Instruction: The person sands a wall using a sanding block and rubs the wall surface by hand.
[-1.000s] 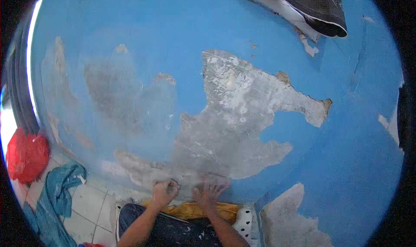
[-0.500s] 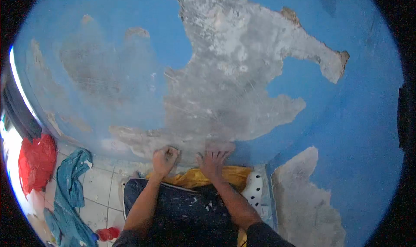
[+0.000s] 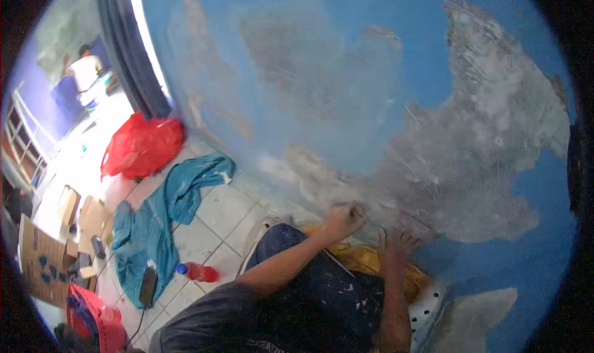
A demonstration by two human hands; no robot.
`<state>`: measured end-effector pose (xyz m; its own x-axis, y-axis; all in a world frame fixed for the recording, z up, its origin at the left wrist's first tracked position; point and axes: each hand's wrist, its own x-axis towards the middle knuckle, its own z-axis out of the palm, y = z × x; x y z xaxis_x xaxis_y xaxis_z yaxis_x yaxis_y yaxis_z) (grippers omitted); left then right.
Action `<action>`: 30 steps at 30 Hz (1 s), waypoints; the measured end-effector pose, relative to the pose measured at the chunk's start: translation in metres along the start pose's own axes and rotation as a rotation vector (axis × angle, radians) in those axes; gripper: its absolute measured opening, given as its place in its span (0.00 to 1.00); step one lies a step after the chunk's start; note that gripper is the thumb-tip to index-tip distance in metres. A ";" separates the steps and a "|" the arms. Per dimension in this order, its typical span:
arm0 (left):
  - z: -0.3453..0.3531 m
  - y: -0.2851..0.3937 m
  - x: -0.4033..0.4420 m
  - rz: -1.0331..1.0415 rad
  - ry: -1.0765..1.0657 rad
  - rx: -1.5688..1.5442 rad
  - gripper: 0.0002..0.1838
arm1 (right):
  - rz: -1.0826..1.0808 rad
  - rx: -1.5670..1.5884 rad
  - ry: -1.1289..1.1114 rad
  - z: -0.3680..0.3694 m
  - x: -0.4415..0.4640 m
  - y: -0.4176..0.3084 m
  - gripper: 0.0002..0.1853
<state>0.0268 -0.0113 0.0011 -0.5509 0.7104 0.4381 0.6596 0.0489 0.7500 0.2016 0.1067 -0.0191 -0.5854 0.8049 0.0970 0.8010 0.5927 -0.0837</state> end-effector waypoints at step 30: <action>0.019 -0.027 -0.003 0.112 -0.024 -0.144 0.09 | 0.029 -0.413 0.242 -0.056 -0.012 -0.046 0.39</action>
<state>0.0207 -0.0011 -0.0302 -0.4643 0.7224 0.5124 0.6353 -0.1314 0.7610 0.1787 0.0677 0.0392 -0.5553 0.7621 0.3330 0.8281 0.4693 0.3066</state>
